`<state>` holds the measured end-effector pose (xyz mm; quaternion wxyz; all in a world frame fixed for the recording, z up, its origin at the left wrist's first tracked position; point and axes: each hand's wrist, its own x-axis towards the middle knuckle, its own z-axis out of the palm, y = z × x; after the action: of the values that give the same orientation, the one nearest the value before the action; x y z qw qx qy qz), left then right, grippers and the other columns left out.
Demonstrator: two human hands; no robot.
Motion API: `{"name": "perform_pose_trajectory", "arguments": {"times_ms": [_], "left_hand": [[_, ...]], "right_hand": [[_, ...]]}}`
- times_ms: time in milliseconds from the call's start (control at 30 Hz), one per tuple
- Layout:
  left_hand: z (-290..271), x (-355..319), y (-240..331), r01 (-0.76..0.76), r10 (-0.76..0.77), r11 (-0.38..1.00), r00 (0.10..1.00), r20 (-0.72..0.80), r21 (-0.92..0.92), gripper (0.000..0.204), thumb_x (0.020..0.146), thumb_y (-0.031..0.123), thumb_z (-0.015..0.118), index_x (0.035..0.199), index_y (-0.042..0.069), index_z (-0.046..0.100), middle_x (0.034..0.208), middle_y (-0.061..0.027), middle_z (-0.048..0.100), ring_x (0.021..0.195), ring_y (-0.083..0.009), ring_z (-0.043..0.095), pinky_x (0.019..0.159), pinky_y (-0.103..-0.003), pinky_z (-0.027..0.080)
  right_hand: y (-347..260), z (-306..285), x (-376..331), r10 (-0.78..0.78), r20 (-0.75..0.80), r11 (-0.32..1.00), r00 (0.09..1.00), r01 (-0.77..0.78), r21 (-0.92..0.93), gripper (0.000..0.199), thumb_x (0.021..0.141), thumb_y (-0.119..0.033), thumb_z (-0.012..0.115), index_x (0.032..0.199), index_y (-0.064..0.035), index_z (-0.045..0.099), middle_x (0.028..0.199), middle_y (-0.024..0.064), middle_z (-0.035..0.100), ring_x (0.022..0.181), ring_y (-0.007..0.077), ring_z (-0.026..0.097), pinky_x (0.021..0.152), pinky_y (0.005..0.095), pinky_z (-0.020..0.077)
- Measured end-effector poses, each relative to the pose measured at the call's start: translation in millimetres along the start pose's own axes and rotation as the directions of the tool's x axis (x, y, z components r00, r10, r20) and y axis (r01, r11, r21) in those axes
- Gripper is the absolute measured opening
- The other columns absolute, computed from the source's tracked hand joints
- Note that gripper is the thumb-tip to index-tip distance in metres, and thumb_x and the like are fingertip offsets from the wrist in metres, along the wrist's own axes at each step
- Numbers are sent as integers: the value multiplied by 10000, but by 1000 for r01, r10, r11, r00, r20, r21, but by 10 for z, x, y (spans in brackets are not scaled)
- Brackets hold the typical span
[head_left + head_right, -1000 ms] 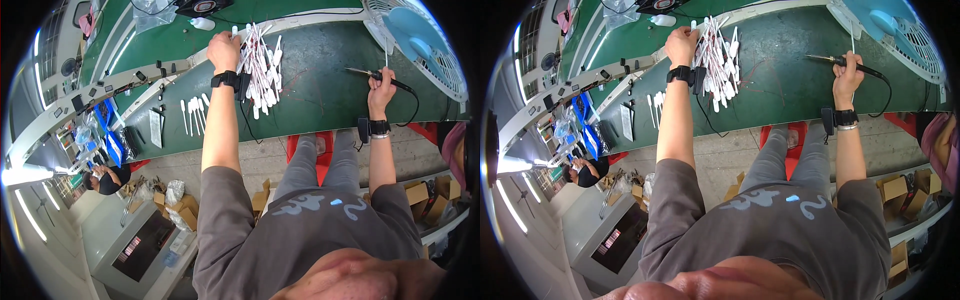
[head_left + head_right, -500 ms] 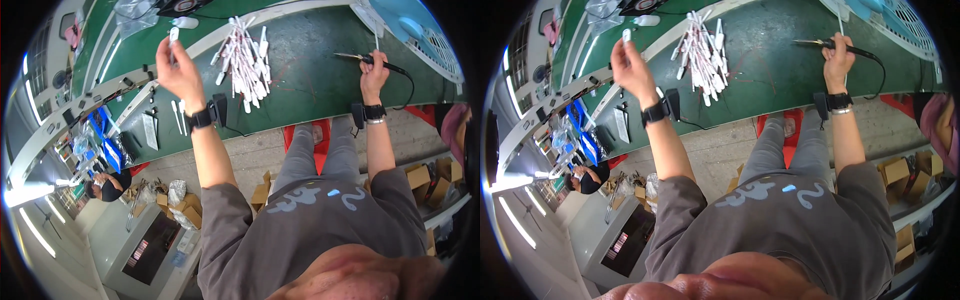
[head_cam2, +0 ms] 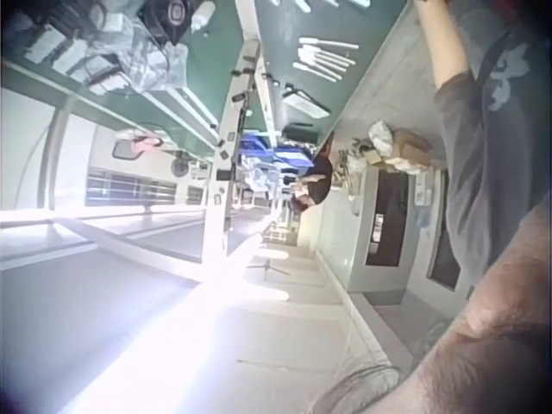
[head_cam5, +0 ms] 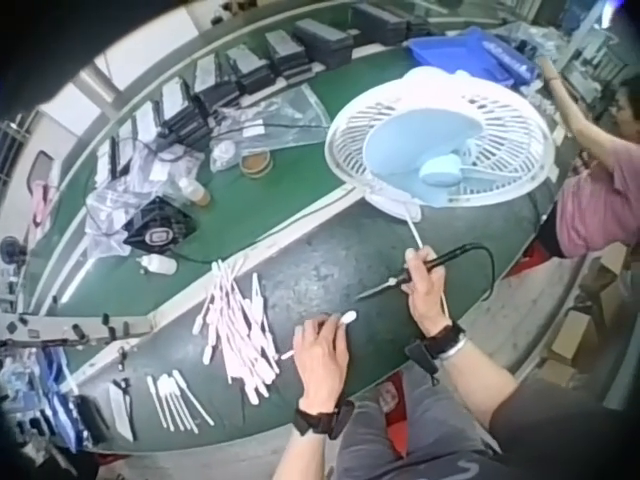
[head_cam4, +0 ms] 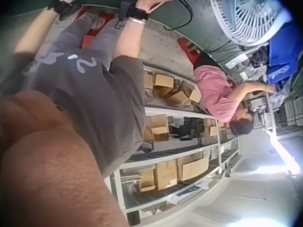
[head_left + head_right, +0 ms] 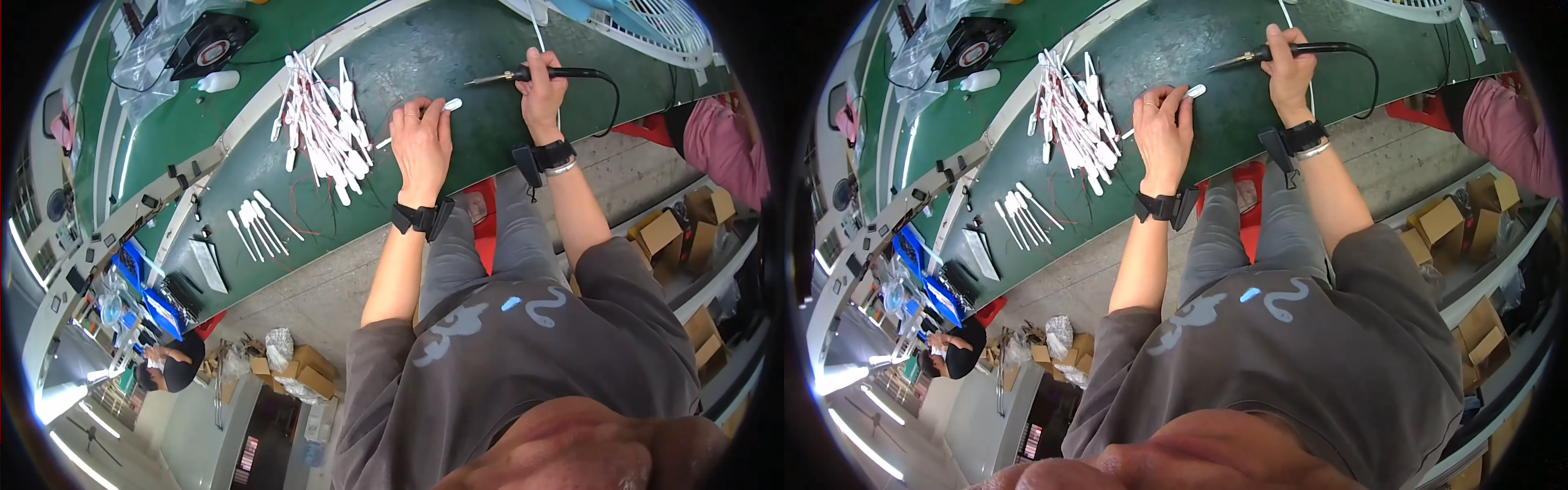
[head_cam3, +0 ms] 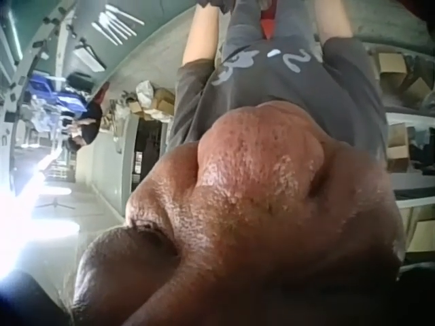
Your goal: Soldering wires to small electronic components on a factory assembly line.
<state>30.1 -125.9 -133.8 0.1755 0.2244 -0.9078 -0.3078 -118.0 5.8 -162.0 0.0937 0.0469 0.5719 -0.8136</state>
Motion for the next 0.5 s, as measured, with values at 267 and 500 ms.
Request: {"name": "perform_pose_trajectory", "arguments": {"times_ms": [267, 500], "left_hand": [[105, -28, -75, -49, 50, 998, 999, -23, 30, 196, 754, 108, 728, 949, 92, 706, 935, -39, 602, 889, -244, 531, 792, -363, 419], [97, -33, -135, -53, 53, 999, 998, -39, -11, 208, 743, 110, 740, 950, 100, 716, 926, -32, 603, 880, -235, 526, 787, -352, 413]], "right_hand": [[-1, -44, -22, -115, 80, 959, 990, 131, -251, 287, 899, -164, 610, 672, -101, 447, 602, -44, 424, 489, 26, 353, 436, 205, 284], [6, -10, -27, -127, 111, 907, 986, 161, -388, 339, 896, -214, 621, 631, -74, 461, 563, -49, 439, 517, 30, 403, 451, 216, 355]]}}
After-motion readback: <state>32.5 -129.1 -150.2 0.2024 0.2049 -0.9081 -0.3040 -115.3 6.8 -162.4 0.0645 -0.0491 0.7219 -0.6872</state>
